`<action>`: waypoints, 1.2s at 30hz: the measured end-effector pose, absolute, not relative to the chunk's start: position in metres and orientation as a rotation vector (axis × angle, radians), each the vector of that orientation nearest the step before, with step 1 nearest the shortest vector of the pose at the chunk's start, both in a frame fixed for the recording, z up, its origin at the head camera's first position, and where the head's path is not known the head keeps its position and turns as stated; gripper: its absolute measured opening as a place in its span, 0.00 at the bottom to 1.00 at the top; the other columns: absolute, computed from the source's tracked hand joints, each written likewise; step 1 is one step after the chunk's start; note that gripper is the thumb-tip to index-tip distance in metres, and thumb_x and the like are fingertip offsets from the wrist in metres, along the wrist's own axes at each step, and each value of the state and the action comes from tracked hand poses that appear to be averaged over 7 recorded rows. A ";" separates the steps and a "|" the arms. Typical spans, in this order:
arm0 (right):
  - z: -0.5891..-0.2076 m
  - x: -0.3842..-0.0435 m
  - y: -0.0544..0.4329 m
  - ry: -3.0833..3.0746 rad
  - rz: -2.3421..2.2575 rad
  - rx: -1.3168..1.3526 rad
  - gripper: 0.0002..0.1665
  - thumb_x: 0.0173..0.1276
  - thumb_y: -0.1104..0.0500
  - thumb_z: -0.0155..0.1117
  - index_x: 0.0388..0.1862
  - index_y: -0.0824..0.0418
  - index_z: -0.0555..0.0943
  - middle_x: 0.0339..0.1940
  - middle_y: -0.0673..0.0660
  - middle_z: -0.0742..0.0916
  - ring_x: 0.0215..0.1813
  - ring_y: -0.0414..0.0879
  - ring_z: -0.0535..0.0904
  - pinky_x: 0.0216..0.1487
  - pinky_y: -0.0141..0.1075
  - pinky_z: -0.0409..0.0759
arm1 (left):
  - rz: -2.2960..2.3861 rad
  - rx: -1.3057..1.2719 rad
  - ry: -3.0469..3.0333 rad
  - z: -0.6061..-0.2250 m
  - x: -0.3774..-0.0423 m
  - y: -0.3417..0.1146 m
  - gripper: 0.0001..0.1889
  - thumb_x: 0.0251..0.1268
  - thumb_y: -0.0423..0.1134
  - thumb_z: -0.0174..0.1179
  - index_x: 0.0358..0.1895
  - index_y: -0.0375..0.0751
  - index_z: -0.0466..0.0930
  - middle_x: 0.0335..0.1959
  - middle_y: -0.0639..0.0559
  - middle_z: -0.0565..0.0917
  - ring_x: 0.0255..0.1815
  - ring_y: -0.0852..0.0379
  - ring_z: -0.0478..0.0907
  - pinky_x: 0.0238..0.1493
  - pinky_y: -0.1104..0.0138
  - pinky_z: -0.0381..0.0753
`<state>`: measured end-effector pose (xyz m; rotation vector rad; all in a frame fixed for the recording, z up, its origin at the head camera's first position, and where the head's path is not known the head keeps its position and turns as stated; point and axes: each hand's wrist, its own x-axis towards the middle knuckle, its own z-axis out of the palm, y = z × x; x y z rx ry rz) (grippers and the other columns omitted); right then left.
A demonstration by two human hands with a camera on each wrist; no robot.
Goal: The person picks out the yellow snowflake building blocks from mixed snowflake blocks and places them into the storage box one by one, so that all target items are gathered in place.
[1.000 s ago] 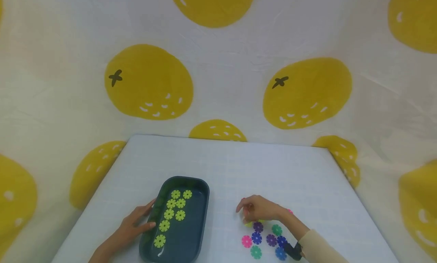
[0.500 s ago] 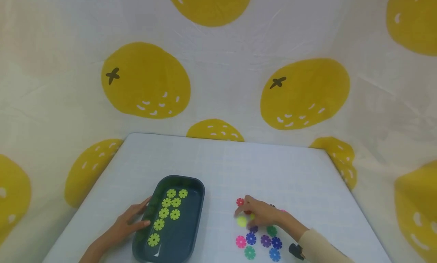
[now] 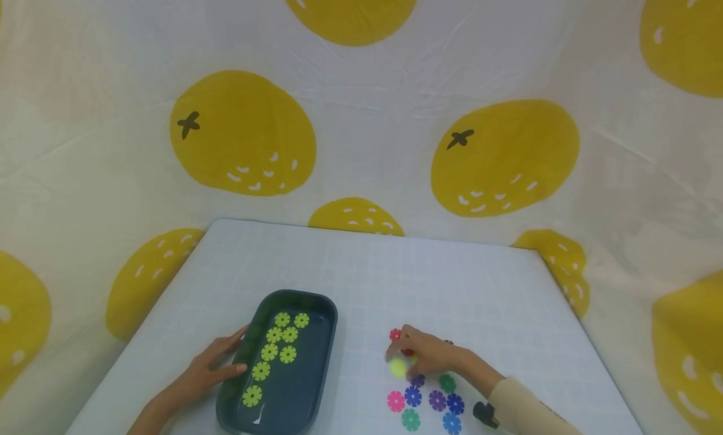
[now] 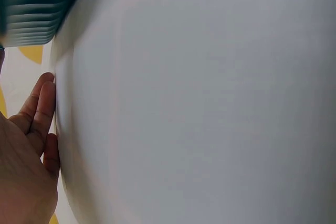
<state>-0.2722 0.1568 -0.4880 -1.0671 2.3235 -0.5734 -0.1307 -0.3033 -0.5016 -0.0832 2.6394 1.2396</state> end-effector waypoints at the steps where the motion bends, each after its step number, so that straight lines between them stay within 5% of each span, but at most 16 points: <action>1: -0.488 -0.272 0.157 2.323 -0.565 -1.068 0.26 0.59 0.59 0.74 0.54 0.38 0.82 0.40 0.45 0.73 0.43 0.34 0.70 0.44 0.27 0.75 | 1.242 -0.076 2.645 -0.502 -0.131 -0.303 0.43 0.66 0.53 0.63 0.80 0.52 0.53 0.74 0.32 0.61 0.74 0.26 0.55 0.62 0.27 0.60; 25: -0.485 -0.267 0.149 2.344 -0.582 -0.961 0.21 0.58 0.62 0.74 0.47 0.44 0.82 0.40 0.42 0.75 0.41 0.34 0.71 0.46 0.29 0.77 | 1.232 -0.091 2.630 -0.504 -0.130 -0.304 0.41 0.67 0.53 0.62 0.79 0.51 0.53 0.75 0.32 0.59 0.75 0.25 0.50 0.63 0.27 0.58; 32: -0.483 -0.262 0.145 2.395 -0.491 -0.962 0.22 0.60 0.61 0.72 0.51 0.43 0.81 0.49 0.39 0.83 0.55 0.40 0.79 0.60 0.42 0.80 | 1.240 -0.072 2.651 -0.505 -0.130 -0.303 0.41 0.66 0.53 0.62 0.79 0.50 0.54 0.74 0.33 0.62 0.74 0.26 0.53 0.63 0.27 0.59; 36: -0.484 -0.260 0.144 2.405 -0.449 -0.961 0.21 0.61 0.61 0.71 0.51 0.42 0.81 0.49 0.40 0.84 0.52 0.40 0.80 0.56 0.41 0.82 | 1.253 -0.063 2.666 -0.504 -0.130 -0.303 0.41 0.66 0.53 0.63 0.79 0.49 0.55 0.73 0.33 0.64 0.74 0.26 0.55 0.63 0.28 0.59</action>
